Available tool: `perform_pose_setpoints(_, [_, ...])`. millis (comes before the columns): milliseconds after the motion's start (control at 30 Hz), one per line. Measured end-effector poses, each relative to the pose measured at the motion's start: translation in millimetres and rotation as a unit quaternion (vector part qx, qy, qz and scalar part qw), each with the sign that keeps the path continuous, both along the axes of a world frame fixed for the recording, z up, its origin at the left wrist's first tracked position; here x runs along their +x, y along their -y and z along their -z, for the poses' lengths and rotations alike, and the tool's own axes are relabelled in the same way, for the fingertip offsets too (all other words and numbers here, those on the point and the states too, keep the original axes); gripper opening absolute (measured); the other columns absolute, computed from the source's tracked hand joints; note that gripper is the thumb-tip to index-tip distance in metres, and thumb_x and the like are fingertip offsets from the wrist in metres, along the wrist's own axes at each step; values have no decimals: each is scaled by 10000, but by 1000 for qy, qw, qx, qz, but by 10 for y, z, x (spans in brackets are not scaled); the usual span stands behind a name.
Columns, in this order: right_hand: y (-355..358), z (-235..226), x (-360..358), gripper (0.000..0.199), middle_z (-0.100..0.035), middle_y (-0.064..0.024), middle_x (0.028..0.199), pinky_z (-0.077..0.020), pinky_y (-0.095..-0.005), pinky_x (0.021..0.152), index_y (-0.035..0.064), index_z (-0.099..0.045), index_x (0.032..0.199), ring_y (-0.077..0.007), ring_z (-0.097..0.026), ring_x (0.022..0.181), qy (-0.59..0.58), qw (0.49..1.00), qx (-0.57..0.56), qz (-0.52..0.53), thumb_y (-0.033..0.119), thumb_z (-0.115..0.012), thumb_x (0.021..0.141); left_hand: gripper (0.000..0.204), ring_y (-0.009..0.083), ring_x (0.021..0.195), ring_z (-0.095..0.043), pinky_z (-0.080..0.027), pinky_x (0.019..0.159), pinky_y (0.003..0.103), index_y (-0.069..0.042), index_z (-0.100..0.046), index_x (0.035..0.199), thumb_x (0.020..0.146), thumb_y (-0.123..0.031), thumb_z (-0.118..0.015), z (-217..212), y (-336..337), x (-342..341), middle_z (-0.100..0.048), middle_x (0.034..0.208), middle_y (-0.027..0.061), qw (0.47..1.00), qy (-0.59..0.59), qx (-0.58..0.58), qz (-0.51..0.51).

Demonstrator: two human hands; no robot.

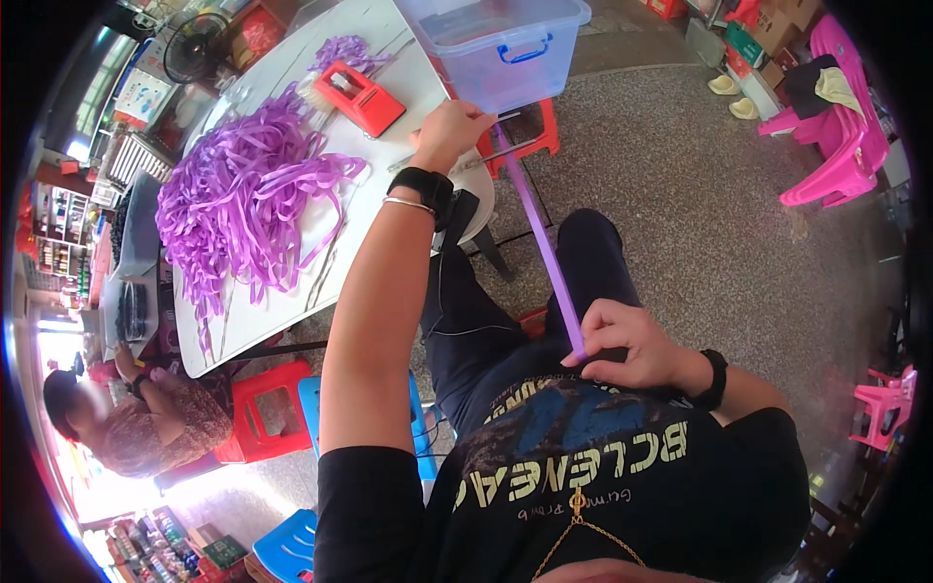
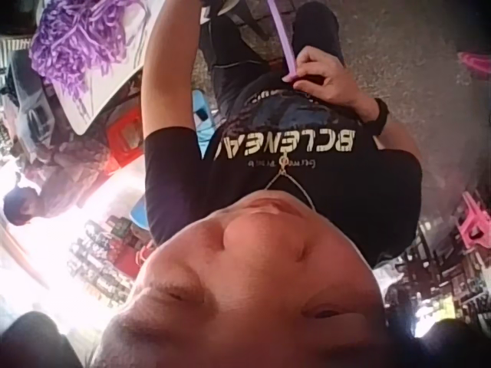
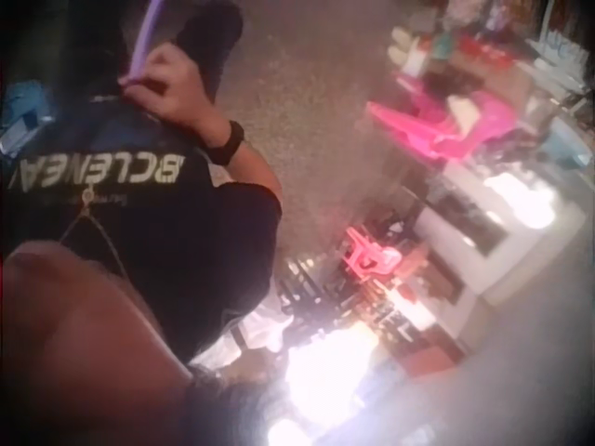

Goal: The recorder is assembling loops from purple ribbon using a tape dispenser.

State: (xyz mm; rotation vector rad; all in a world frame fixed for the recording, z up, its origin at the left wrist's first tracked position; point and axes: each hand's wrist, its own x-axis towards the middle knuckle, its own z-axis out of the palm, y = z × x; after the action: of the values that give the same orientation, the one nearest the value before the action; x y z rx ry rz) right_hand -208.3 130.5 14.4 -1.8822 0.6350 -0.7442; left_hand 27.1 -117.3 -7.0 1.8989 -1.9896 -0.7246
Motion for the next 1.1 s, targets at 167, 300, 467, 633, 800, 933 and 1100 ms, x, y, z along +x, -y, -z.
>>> perform_pose_setpoints(167, [3,101,21,208,-483,-28,772,-418,-259,691,85,-681,903,-148,-505,734,4,997,70,-31,127,-709,701,295,212,853,-576,-316,741,429,-176,-670,866,730,-428,-597,31,13,30,-642,810,15,999,-5,-25,20])
perform_pose_setpoints(300, [34,110,-10,218,-482,-28,766,-415,-260,693,89,-681,914,-145,-505,741,17,994,100,-41,135,-707,703,284,211,843,-578,-323,735,430,-180,-670,860,730,-422,-598,2,-4,-5,-640,802,14,1000,-3,-14,10])
perform_pose_setpoints(467, [218,-253,-39,289,-488,-37,753,-409,-242,607,32,-668,927,-142,-492,677,86,994,13,-70,215,-712,708,282,206,833,-582,-317,737,426,-185,-673,846,724,-430,-604,26,-13,6,-640,791,7,999,-1,-36,13])
perform_pose_setpoints(633, [984,-914,0,458,-471,3,612,-347,-252,479,57,-650,1001,-134,-442,530,82,964,-247,-63,424,-651,729,278,194,790,-592,-294,748,411,-191,-683,822,709,-437,-620,-76,-96,10,-641,764,-7,999,6,-48,4])
perform_pose_setpoints(800, [2102,-1269,374,351,-400,53,622,-291,-204,479,-14,-592,1039,-48,-359,537,164,975,-142,37,276,-455,897,249,188,730,-597,-298,741,413,-194,-690,804,709,-417,-631,-105,-158,-46,-642,725,-19,997,-3,-80,-16])
perform_pose_setpoints(933, [3232,-1093,787,279,-447,45,605,-288,-185,471,-3,-607,890,-39,-365,512,150,983,-71,73,227,-451,917,194,173,690,-602,-307,738,412,-192,-689,773,722,-369,-628,-139,-167,-53,-633,675,-26,999,-7,-48,-18])
perform_pose_setpoints(1100, [4025,-182,1100,287,-441,51,585,-286,-181,461,25,-575,767,-36,-360,495,133,986,21,102,225,-442,922,152,213,713,-605,-328,718,418,-179,-673,796,753,-292,-581,-100,-175,-17,-630,702,24,998,3,-63,-27])
